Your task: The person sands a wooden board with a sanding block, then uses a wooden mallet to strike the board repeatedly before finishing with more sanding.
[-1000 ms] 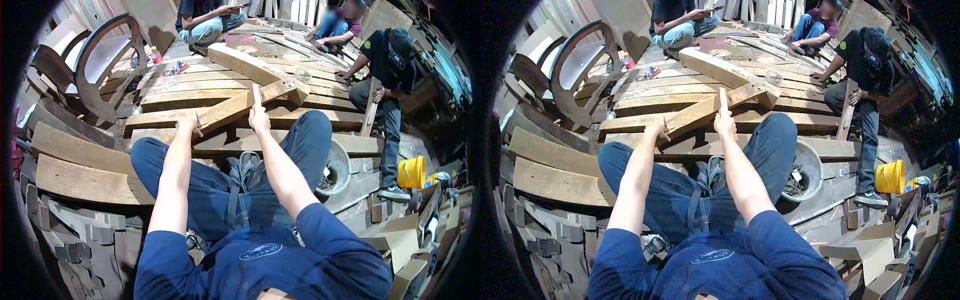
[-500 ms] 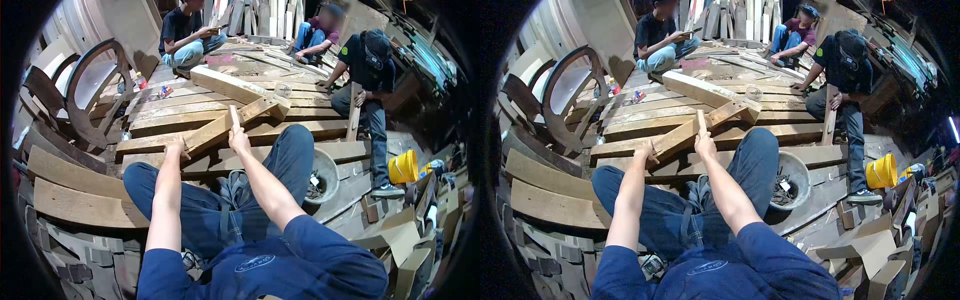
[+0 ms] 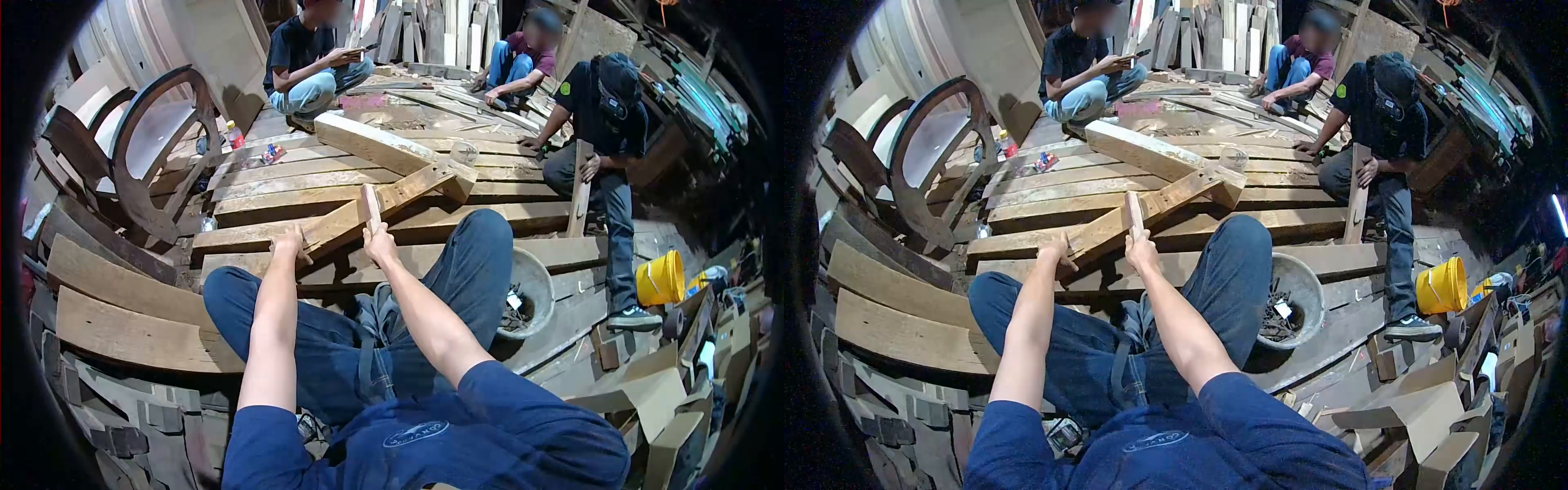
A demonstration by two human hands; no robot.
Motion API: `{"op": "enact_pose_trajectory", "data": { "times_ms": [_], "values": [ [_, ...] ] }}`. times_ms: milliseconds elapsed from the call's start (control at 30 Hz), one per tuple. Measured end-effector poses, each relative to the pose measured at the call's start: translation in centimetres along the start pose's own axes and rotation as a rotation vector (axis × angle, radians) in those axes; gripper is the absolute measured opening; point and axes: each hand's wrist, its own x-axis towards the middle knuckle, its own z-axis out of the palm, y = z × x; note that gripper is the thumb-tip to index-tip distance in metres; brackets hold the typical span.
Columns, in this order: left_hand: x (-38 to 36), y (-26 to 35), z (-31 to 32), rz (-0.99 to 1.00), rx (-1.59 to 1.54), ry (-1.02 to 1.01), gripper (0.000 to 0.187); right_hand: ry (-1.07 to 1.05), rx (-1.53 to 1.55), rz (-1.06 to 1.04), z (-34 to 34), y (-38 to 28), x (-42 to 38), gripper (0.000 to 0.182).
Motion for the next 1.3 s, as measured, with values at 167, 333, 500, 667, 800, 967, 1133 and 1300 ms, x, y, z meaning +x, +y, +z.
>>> {"op": "enact_pose_trajectory", "data": {
  "times_ms": [167,333,500,667,800,967,1133,1300],
  "values": [
    [1.4,0.1,0.2,-0.033,-0.056,-0.097,0.136,-0.103,0.032,0.085,-1.4,-1.0,-0.5,0.053],
    [1.4,0.0,0.4,0.012,0.037,-0.014,0.135,-0.098,0.054,0.074,-1.2,-0.8,-0.4,0.053],
    [2.3,-0.3,1.2,-0.015,0.040,-0.012,0.142,-0.045,0.054,0.043,-0.1,0.0,0.5,0.053],
    [-0.6,0.5,-1.1,-0.009,0.028,-0.096,0.145,-0.036,0.073,0.032,0.4,0.4,0.8,0.054],
    [0.4,0.2,-0.1,0.015,0.056,-0.023,0.144,0.016,0.022,-0.016,0.2,0.3,0.4,0.052],
    [0.5,0.2,-0.7,-0.024,-0.072,-0.137,0.143,-0.045,0.037,0.023,0.2,0.4,0.7,0.053],
    [-1.6,1.1,-1.4,-0.070,-0.086,-0.046,0.136,-0.068,0.061,0.052,-0.9,-0.4,0.0,0.049],
    [-1.2,0.3,-1.0,0.054,-0.056,0.023,0.121,-0.015,-0.042,-0.080,0.4,1.0,-0.5,0.042]
  ]
}}
